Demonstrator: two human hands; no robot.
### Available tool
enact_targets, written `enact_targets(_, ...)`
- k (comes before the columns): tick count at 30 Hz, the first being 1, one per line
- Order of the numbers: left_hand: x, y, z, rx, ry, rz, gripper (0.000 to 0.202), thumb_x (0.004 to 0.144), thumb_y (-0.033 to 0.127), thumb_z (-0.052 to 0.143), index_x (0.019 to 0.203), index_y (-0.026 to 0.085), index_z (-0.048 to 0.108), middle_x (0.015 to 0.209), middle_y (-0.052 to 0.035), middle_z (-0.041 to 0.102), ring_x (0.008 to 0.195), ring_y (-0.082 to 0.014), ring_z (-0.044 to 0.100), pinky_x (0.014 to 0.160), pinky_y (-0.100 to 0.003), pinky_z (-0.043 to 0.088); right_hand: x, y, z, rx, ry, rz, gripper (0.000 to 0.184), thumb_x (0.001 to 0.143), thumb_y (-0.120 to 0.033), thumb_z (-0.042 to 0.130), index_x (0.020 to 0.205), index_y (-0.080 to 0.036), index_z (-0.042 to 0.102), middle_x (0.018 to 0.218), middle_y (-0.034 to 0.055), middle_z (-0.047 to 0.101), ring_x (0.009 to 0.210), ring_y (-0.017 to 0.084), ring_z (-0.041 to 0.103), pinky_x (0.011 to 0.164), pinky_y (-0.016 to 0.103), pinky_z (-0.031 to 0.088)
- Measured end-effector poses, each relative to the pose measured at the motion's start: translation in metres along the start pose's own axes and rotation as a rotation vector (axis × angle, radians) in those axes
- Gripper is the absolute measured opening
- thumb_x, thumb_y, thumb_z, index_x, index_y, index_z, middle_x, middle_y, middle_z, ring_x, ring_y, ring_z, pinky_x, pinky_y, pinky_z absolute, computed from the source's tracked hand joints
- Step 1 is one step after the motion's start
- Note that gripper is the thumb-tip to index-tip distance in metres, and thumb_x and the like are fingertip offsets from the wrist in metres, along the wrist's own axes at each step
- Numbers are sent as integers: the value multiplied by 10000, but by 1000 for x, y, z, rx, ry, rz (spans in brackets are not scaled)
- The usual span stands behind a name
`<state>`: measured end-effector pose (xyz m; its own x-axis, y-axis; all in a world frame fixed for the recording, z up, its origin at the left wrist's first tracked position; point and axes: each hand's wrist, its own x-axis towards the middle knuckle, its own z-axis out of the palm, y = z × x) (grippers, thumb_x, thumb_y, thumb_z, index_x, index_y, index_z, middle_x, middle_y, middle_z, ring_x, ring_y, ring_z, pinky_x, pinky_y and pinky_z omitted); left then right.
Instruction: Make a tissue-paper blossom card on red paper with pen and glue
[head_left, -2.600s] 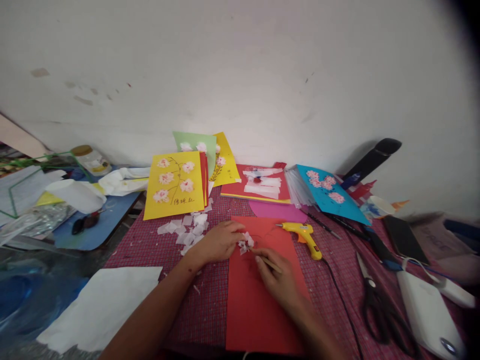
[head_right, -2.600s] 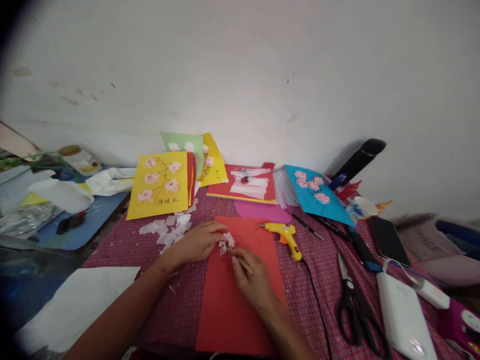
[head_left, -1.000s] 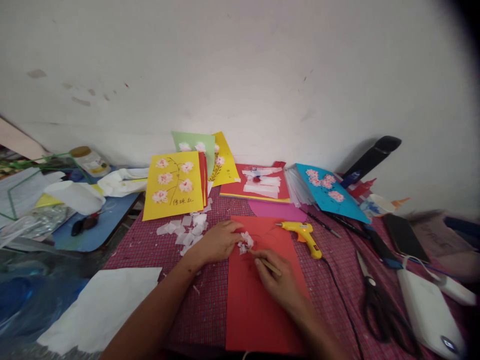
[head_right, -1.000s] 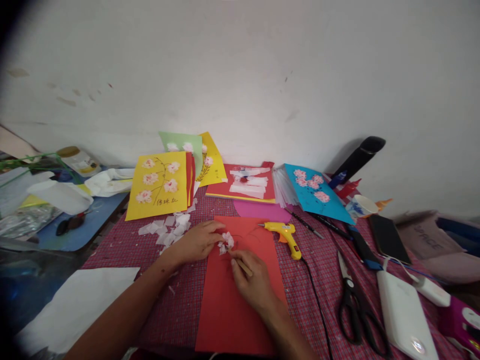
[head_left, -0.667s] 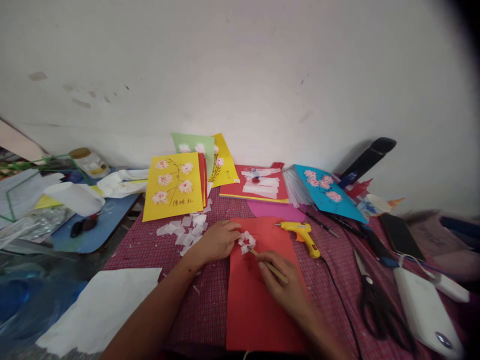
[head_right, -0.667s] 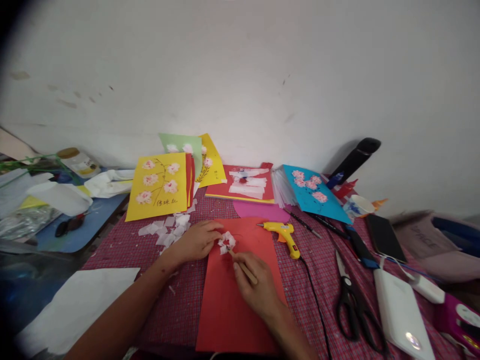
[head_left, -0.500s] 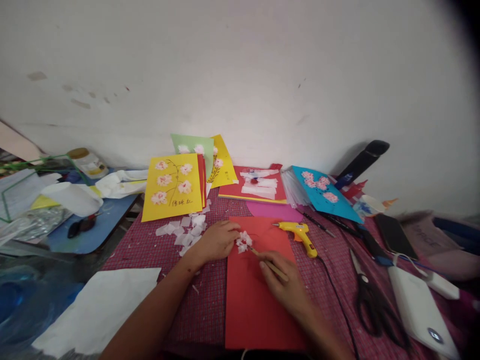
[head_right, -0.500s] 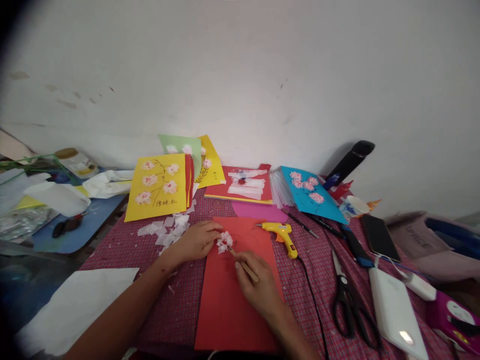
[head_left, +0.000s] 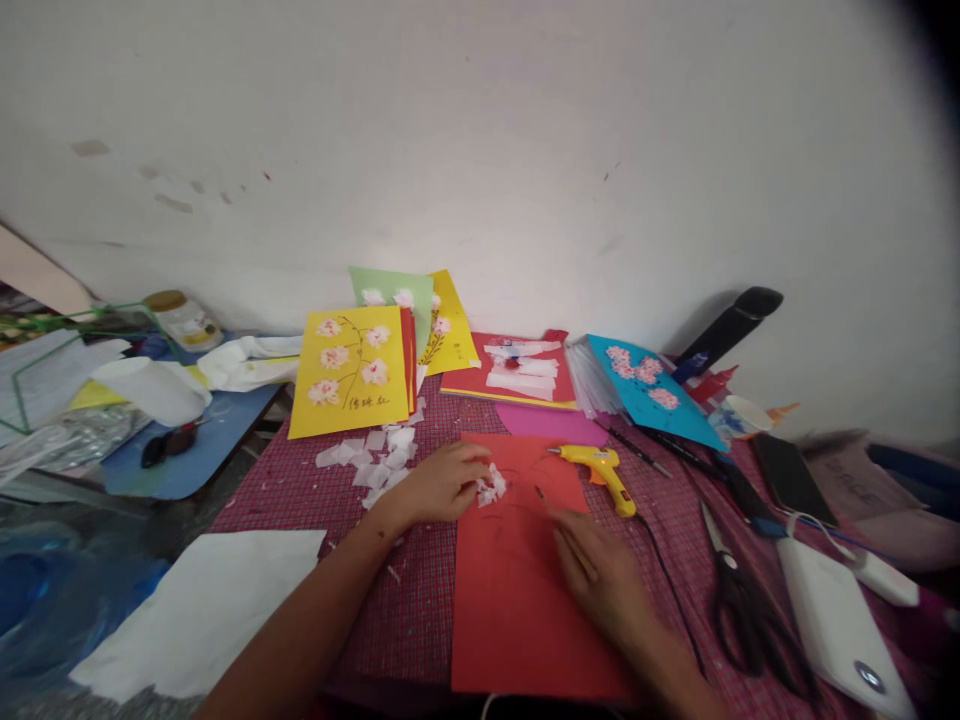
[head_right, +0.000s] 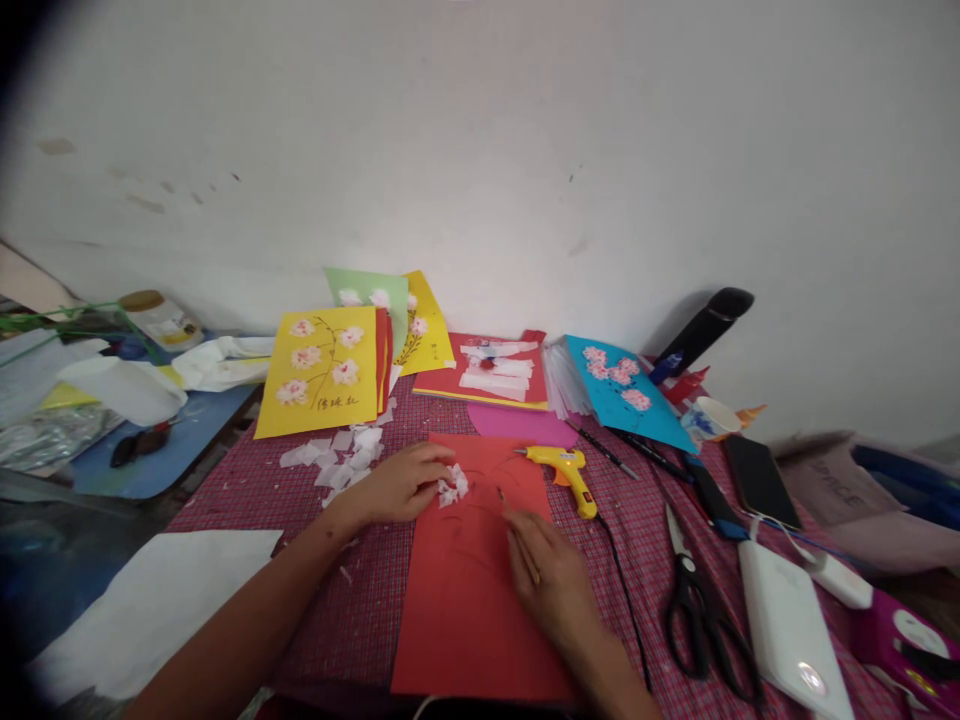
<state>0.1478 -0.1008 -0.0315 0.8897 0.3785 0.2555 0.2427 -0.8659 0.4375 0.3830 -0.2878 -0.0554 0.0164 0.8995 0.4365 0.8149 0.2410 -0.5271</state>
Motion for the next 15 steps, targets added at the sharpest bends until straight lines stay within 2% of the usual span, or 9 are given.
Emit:
enact_targets(5,-1,3,-4,-21,-51,10,342,842,313,700,1174,239,664,1425,-91,544,1271,-267,537,1087,-402,423,-15,15,-10,-264,-194,-18,541,845,-18,464,1323,-212,626,1226,126,674,1077,263,660,914,427,561)
enact_targets(8,0,4,-4,2,-49,16,287,861,281,675,1143,232,674,1412,-91,556,1264,-266,541,1092,-405,415,-17,14,-13,-276,-228,-15,569,818,-2,443,1305,-226,636,1235,112,667,1092,250,650,944,425,550)
enact_targets(12,1,2,0,18,-27,35,247,891,181,585,1111,226,689,1373,-85,584,1235,-241,559,1083,-383,418,-6,20,-22,-286,-103,48,324,941,-159,459,1196,-178,658,1201,137,669,1100,262,641,956,425,543)
enact_targets(15,1,-1,3,17,-6,33,254,900,151,550,1095,227,694,1350,-77,598,1217,-228,568,1075,-370,423,11,38,-34,-421,53,171,292,947,-246,482,1164,-155,656,1160,158,680,1079,298,639,951,463,524)
